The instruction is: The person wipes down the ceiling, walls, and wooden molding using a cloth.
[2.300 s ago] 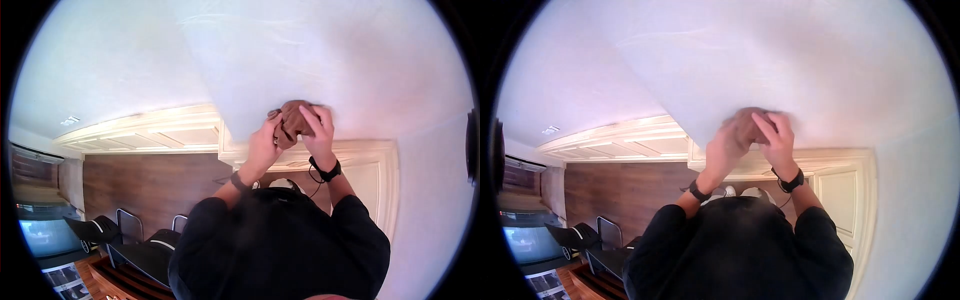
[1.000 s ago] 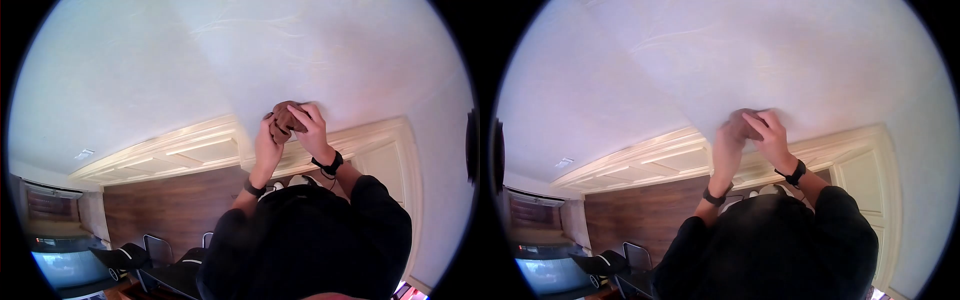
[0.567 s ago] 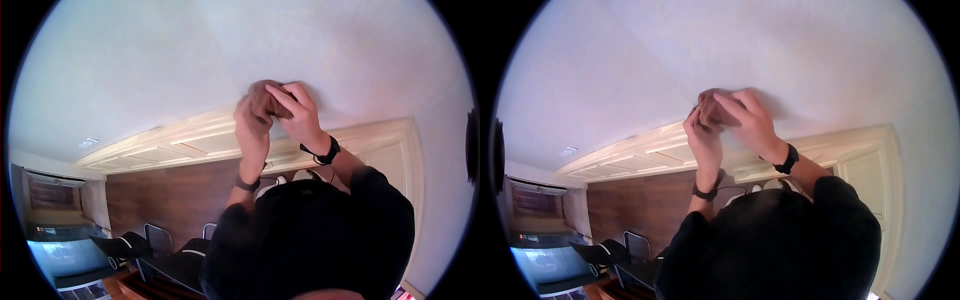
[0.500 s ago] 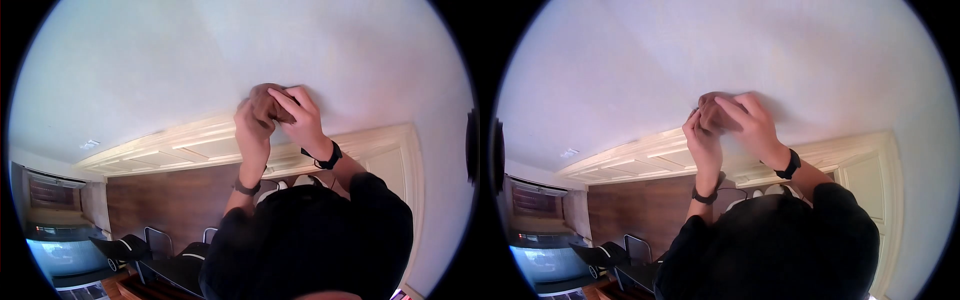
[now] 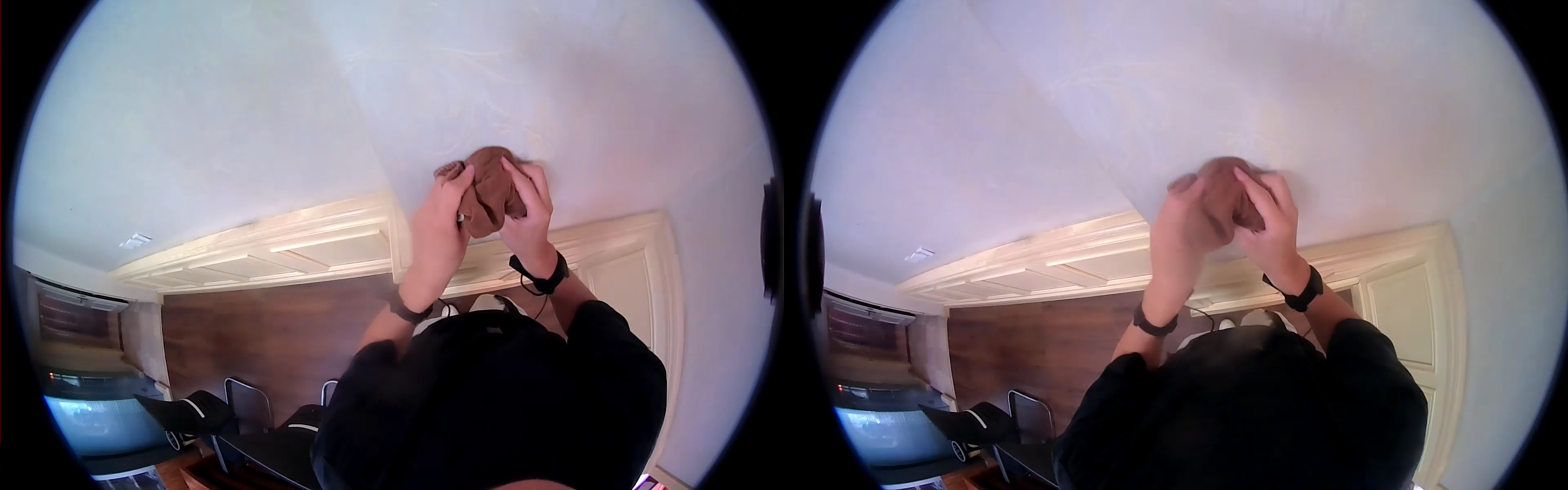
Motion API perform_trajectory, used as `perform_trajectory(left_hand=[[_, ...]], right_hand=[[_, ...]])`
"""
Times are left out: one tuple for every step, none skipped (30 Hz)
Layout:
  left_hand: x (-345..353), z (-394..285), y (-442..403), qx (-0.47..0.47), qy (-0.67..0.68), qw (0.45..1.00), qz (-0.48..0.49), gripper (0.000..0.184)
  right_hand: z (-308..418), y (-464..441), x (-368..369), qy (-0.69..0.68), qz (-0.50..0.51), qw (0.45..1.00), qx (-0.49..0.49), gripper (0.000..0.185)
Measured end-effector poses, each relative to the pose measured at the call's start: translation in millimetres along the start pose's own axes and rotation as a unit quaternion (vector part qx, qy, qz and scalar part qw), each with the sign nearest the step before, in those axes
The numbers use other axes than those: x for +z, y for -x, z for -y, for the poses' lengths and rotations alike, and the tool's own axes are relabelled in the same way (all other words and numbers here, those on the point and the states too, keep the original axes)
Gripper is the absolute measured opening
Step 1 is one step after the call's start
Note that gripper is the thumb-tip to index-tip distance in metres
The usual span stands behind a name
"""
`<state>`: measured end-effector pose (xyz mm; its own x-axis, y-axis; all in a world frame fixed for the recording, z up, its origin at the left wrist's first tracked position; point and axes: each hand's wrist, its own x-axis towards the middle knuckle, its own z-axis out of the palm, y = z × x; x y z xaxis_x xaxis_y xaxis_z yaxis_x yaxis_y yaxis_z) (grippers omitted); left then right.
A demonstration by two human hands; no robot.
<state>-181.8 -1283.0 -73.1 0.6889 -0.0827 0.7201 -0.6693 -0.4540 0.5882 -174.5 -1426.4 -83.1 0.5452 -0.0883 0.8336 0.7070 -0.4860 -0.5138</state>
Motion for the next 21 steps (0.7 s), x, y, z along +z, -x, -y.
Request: perform_trajectory(left_hand=[[4,7,7,-0.014,-0.007,1.0,0.003,0.059],[5,18,14,-0.035,-0.018,0.999,0.034,0.059],[7,29,19,-0.056,-0.03,0.996,0.064,0.059],[6,36,24,-0.073,-0.034,0.994,0.077,0.058],[5,44,29,-0.089,-0.038,0.991,0.091,0.058],[1,45,34,-0.101,-0.035,0.99,0.087,0.057],[-4,44,38,-0.106,-0.02,0.992,0.066,0.056],[-8,42,43,-0.111,-0.004,0.993,0.045,0.055],[-16,34,46,-0.107,0.02,0.994,0.009,0.054],[-23,30,45,-0.101,0.044,0.994,-0.026,0.053],[-27,29,44,-0.101,0.032,0.994,-0.035,0.052],[-33,30,43,-0.102,0.019,0.994,-0.043,0.051],[-37,28,40,-0.102,0.007,0.993,-0.051,0.05],[-42,23,35,-0.096,-0.015,0.994,-0.056,0.049],[-45,15,29,-0.094,-0.006,0.994,-0.058,0.04],[-46,9,23,-0.091,0.002,0.994,-0.059,0.033],[-47,5,17,-0.088,0.01,0.994,-0.062,0.028],[-45,5,12,-0.055,-0.009,0.996,-0.073,0.047],[-43,4,7,-0.038,-0.009,0.997,-0.073,0.05],[-39,2,1,-0.019,-0.01,0.997,-0.074,0.052],[-36,3,-4,-0.002,-0.01,0.997,-0.075,0.055]], right_hand=[[-2,6,2,-0.005,0.005,1.0,0.006,0.063],[-7,13,4,0.004,0.015,1.0,0.01,0.065],[-8,18,9,0.005,0.02,1.0,0.008,0.064],[-9,23,13,0.006,0.027,1.0,0.006,0.064],[-9,27,17,0.007,0.034,0.999,0.004,0.064],[-9,29,21,0.011,0.033,0.999,-0.003,0.063],[-8,29,22,0.02,0.05,0.999,-0.01,0.063],[-8,30,24,0.029,0.067,0.997,-0.016,0.063],[-6,31,26,0.038,0.083,0.996,-0.021,0.063],[0,26,31,0.025,0.08,0.996,-0.029,0.063],[3,24,34,0.019,0.086,0.996,-0.032,0.063],[6,22,39,0.014,0.091,0.995,-0.033,0.063],[8,18,41,0.008,0.096,0.995,-0.034,0.063],[11,12,41,0.015,0.108,0.993,-0.044,0.061],[16,5,38,0.007,0.108,0.993,-0.044,0.06],[21,-3,36,0.0,0.108,0.993,-0.045,0.06],[24,-10,33,-0.009,0.107,0.993,-0.048,0.059],[24,-17,28,-0.02,0.106,0.993,-0.057,0.06],[25,-23,22,-0.006,0.099,0.993,-0.058,0.059],[27,-29,15,0.008,0.092,0.994,-0.058,0.058],[28,-34,11,0.022,0.085,0.994,-0.059,0.057]])
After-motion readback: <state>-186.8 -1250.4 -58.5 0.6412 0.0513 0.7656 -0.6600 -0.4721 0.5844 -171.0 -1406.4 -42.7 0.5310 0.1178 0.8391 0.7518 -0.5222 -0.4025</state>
